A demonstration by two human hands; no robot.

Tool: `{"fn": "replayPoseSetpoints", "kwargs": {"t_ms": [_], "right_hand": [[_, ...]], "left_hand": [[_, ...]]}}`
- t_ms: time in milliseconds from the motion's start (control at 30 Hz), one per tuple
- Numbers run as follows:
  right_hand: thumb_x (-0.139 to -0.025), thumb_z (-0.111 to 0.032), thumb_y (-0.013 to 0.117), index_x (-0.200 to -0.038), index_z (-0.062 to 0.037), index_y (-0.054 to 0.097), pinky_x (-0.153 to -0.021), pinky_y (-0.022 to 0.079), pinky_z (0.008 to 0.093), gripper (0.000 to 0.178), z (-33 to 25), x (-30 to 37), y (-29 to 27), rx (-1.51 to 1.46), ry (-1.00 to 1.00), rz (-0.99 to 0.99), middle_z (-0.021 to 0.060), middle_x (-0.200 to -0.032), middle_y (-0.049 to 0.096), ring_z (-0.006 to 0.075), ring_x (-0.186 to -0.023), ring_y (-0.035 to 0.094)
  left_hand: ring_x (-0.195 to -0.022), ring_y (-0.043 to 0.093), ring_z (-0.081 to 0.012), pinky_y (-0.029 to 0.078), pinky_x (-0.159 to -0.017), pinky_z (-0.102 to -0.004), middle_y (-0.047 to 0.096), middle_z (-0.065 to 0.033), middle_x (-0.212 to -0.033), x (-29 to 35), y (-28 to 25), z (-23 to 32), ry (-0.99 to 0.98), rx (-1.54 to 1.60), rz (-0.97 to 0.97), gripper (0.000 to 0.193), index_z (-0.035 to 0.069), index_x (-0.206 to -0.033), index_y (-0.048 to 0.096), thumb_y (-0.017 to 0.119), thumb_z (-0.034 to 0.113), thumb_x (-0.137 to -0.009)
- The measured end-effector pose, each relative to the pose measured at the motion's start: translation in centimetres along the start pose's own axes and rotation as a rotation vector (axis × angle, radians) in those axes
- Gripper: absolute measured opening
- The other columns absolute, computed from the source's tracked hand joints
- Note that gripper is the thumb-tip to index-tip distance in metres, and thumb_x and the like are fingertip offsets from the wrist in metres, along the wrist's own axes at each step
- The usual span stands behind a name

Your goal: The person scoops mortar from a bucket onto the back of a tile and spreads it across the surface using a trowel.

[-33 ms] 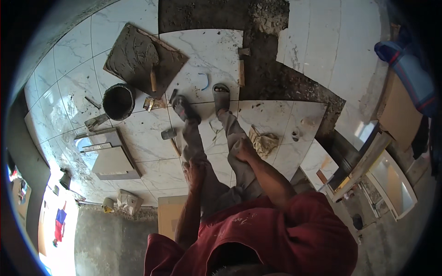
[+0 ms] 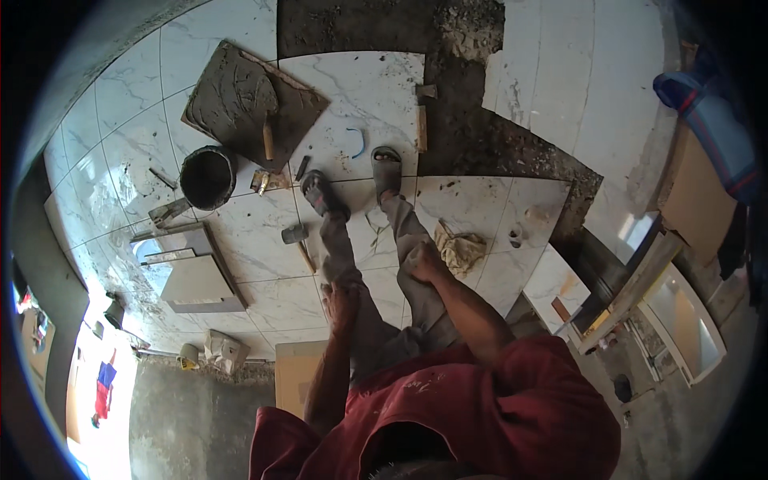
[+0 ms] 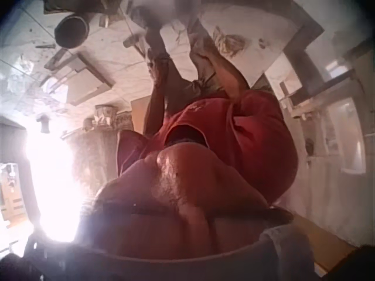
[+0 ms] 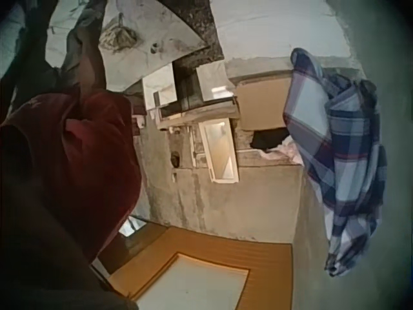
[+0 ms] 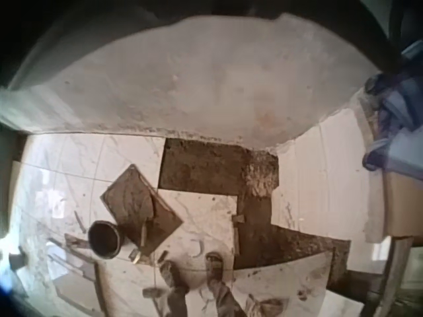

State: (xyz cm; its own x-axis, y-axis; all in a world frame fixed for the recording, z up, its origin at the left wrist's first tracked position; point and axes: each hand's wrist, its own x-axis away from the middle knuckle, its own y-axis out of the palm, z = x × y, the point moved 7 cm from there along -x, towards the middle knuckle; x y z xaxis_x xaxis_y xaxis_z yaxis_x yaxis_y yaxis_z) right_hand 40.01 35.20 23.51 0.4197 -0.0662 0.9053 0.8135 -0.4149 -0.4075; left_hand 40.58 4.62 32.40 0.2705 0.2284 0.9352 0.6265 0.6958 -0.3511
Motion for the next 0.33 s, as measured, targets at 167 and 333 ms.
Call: {"fn": "replayPoseSetpoints", "kwargs": {"t_ms": [167,333], "right_hand": [[-0.076,-0.037,0.067,-0.142,-0.0069,0.032,-0.100,0.041,0.0473,0.081,-4.1,2.1,3.0,0.070,0.133,-0.086,0.0216,-0.142,0.036,0.0371,-0.126,0.043],[-0.080,-0.037,0.065,-0.144,-0.0107,0.030,-0.101,0.040,0.0439,0.078,-4.3,1.1,3.4,0.299,0.201,0.006,0.0178,-0.148,0.028,0.0373,-0.129,0.040]], "left_hand": [[-0.112,0.047,-0.0488,0.040,-0.094,-0.0538,0.045,-0.0280,-0.123,-1.0,6.3,-6.8,-0.103,0.052,-0.071,0.053,0.007,-0.125,0.047,0.060,0.035,-0.082],[-0.121,0.044,-0.0430,0.038,-0.097,-0.0558,0.030,-0.0234,-0.143,-1.4,5.2,-5.1,-0.261,0.001,-0.198,0.070,0.013,-0.138,0.038,0.061,0.048,-0.083]]}}
